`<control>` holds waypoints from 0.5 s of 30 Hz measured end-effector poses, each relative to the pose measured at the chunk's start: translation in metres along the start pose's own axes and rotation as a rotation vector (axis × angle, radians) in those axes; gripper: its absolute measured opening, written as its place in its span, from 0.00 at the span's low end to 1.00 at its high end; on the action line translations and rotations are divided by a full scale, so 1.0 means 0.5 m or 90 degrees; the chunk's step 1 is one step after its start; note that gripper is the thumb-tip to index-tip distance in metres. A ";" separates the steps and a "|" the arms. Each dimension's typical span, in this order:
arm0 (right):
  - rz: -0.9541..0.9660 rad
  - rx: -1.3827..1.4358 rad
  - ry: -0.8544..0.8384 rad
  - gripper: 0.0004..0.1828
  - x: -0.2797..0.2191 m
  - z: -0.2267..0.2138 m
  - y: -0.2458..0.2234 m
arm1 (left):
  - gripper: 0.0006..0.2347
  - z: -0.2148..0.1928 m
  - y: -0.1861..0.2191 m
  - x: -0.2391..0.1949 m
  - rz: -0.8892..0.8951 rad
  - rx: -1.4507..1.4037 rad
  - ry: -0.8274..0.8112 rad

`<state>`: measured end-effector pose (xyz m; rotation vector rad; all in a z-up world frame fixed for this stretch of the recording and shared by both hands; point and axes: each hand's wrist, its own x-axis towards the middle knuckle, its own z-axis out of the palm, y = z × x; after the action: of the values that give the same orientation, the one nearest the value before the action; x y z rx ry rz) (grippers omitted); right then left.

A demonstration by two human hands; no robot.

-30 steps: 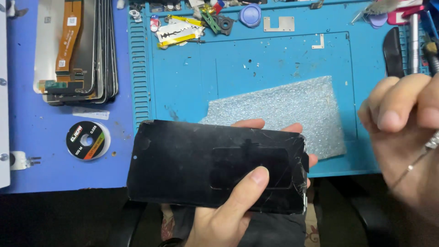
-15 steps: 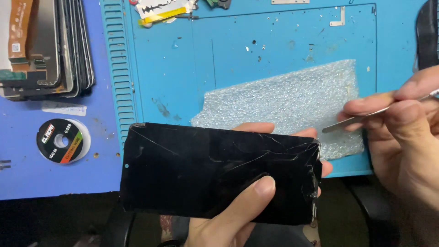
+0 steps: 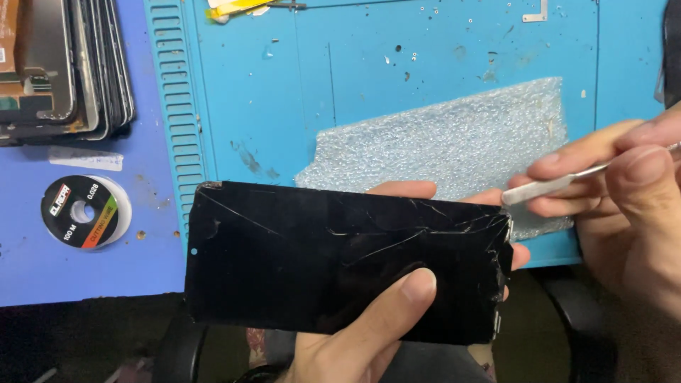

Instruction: Cleaning and removing broken glass from a mobile phone screen.

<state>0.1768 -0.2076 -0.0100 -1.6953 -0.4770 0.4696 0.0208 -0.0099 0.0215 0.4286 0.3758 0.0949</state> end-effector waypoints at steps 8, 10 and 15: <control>0.025 0.013 -0.015 0.10 0.006 -0.017 0.011 | 0.27 0.000 0.004 -0.001 -0.019 -0.010 -0.017; 0.019 0.018 -0.028 0.10 0.008 -0.022 0.017 | 0.28 0.000 0.005 -0.001 -0.023 -0.013 -0.014; 0.020 0.066 -0.037 0.10 0.006 -0.019 0.014 | 0.27 -0.004 0.003 -0.001 -0.017 0.002 -0.027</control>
<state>0.1852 -0.2149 -0.0154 -1.5943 -0.4605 0.5581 0.0193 -0.0080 0.0204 0.4288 0.3397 0.0596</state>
